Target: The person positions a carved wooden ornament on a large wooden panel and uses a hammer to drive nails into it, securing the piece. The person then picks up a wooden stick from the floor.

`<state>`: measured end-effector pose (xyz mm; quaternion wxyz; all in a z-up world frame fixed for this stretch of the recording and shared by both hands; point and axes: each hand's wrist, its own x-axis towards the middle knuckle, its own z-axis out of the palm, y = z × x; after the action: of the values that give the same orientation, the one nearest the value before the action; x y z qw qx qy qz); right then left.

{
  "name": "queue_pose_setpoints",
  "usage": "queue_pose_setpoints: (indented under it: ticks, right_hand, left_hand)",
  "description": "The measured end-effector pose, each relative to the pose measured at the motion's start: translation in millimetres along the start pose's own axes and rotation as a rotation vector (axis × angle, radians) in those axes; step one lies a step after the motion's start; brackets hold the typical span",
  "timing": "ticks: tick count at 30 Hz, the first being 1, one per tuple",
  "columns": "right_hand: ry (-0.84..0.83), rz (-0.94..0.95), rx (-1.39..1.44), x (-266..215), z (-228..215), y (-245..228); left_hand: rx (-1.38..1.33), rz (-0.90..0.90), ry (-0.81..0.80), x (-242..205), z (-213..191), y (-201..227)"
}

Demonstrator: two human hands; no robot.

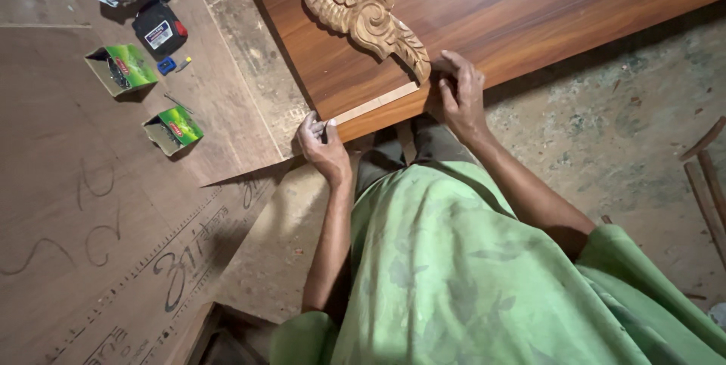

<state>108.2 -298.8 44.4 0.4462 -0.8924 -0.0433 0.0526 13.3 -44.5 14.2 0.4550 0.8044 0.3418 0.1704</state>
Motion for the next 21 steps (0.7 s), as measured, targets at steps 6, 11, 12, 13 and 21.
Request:
queue_pose_setpoints:
  ticks: [6, 11, 12, 13, 21]
  right_hand:
    - [0.007, -0.043, -0.018, -1.0, -0.4, 3.5]
    - [-0.001, -0.053, -0.026, -1.6, 1.0, 7.0]
    - [-0.004, -0.057, -0.029, -1.4, 1.0, 6.9]
    - [-0.006, -0.060, -0.032, -1.5, 0.5, 6.7]
    - [-0.037, -0.037, -0.028, -1.0, -3.6, -0.6]
  left_hand:
    - [-0.030, 0.001, -0.021, 1.9, -0.7, 7.2]
    - [0.012, 0.011, -0.031, 2.6, -2.7, 10.7]
    - [0.014, 0.008, -0.035, 2.8, -3.1, 11.2]
    - [0.015, 0.006, -0.039, 2.8, -3.4, 11.5]
    - [0.016, -0.023, -0.020, 1.7, -2.9, 9.2]
